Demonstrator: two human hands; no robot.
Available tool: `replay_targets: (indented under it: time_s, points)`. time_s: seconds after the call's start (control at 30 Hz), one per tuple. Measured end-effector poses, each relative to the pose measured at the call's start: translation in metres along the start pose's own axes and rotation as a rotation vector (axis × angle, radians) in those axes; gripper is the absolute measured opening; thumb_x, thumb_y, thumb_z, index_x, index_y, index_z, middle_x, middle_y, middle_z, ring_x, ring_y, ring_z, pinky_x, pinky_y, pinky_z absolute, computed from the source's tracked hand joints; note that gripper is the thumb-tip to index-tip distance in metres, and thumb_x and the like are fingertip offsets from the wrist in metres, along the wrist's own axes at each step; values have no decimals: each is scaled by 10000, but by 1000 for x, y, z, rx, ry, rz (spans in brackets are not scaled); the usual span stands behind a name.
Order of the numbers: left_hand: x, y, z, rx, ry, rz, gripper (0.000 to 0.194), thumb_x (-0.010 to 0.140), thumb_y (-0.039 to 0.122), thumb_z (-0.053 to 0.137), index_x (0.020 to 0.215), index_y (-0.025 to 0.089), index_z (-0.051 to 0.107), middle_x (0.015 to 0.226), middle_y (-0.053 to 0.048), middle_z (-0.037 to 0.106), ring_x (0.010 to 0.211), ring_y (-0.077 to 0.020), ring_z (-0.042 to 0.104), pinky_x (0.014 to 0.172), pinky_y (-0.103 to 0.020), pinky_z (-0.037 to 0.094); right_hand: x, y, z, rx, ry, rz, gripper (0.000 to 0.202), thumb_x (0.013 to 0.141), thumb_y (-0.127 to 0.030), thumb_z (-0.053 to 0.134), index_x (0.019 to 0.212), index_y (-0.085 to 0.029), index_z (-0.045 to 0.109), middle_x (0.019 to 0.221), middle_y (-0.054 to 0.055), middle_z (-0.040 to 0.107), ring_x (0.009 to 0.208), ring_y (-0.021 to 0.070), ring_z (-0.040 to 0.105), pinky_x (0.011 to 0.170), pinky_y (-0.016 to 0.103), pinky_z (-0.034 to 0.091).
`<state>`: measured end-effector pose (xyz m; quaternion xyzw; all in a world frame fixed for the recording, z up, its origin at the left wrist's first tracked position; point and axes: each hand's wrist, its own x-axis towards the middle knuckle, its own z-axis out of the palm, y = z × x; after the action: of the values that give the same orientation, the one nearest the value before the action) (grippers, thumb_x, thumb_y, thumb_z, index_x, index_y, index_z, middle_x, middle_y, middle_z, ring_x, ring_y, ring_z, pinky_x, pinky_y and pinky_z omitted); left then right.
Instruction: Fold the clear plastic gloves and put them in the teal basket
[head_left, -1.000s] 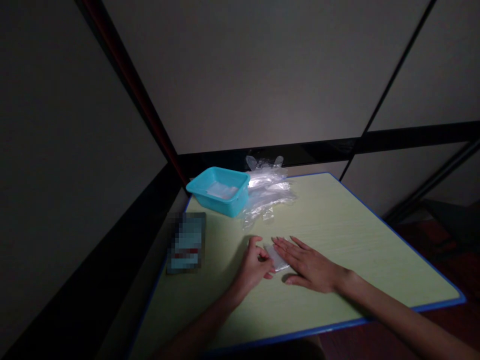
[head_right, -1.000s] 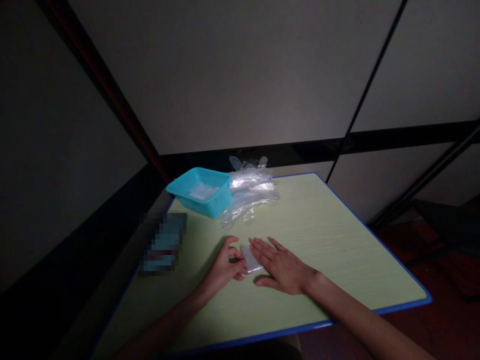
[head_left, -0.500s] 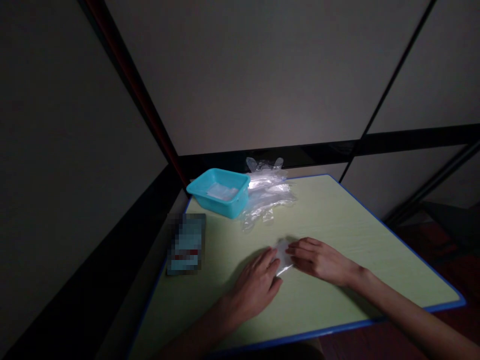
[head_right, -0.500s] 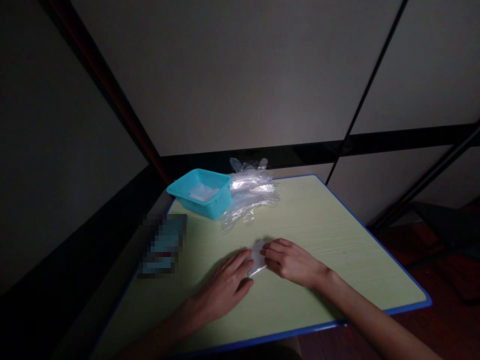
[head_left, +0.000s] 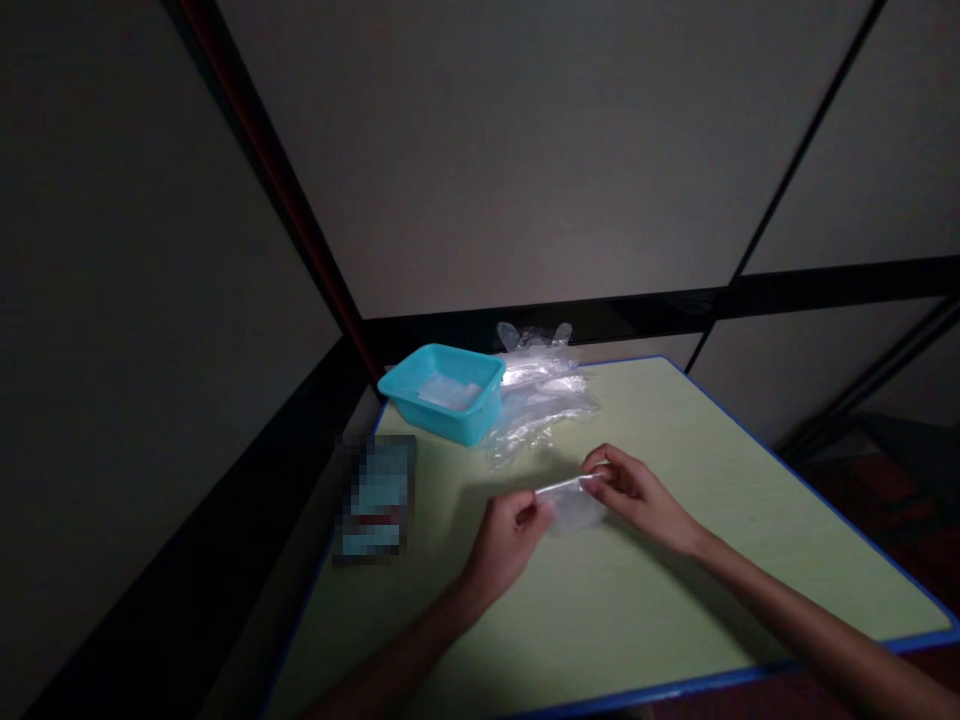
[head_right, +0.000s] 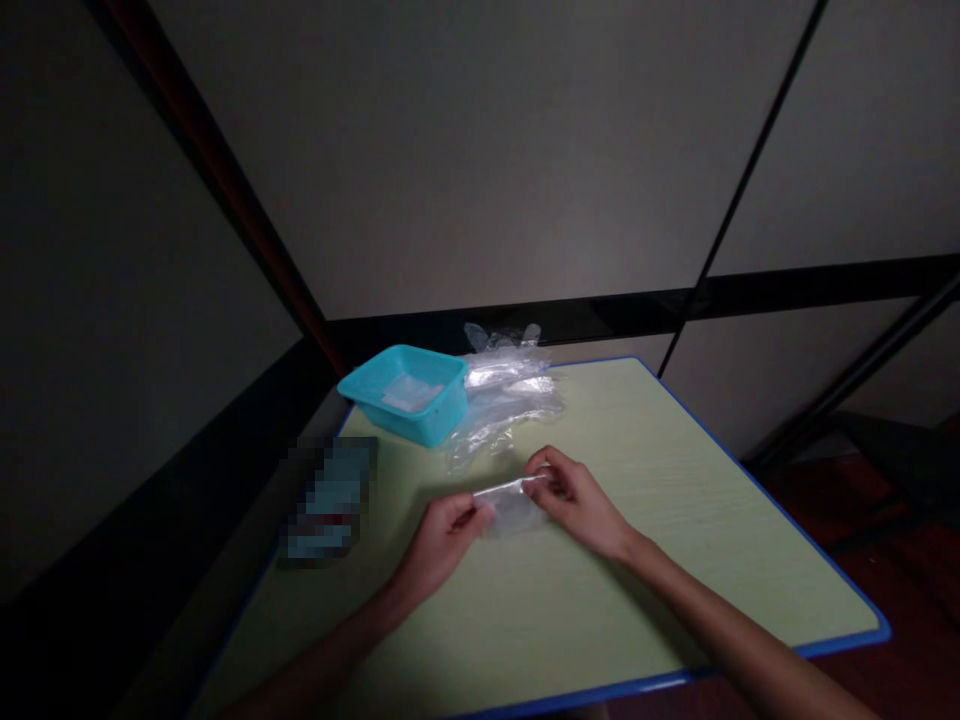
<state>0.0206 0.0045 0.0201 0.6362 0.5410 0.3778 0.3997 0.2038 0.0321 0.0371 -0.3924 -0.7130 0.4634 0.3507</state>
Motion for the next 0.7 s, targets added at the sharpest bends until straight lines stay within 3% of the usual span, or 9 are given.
replay_targets:
  time_s: [0.13, 0.37, 0.6, 0.7]
  points:
    - [11, 12, -12, -235, 0, -104, 205, 678, 286, 518, 578, 117, 575, 529, -2, 567, 501, -109, 503, 476, -192, 367, 14, -5, 8, 291, 29, 77, 433, 664, -263, 655, 995, -209, 381, 619, -65, 493, 507, 89, 462, 447, 197, 331]
    - [15, 28, -31, -420, -34, -164, 219, 672, 309, 550, 651, 104, 624, 601, -65, 657, 552, -152, 597, 514, -217, 396, 56, -37, 3, 357, 56, 59, 462, 635, -272, 680, 991, -214, 391, 640, -38, 578, 528, 105, 524, 486, 224, 402]
    - [28, 29, -45, -457, 63, -114, 136, 696, 241, 524, 620, 133, 558, 601, -50, 648, 568, -145, 609, 522, -209, 408, 145, -69, -8, 221, 55, -130, 400, 616, -235, 675, 935, -205, 436, 572, -78, 507, 464, 70, 463, 441, 185, 361]
    - [32, 14, -41, -448, 85, -90, 112, 720, 202, 508, 649, 131, 558, 627, -58, 650, 605, -153, 618, 568, -222, 431, 194, -74, -4, 34, -55, -216, 347, 639, -240, 645, 905, -194, 427, 567, -77, 497, 474, 81, 481, 451, 191, 377]
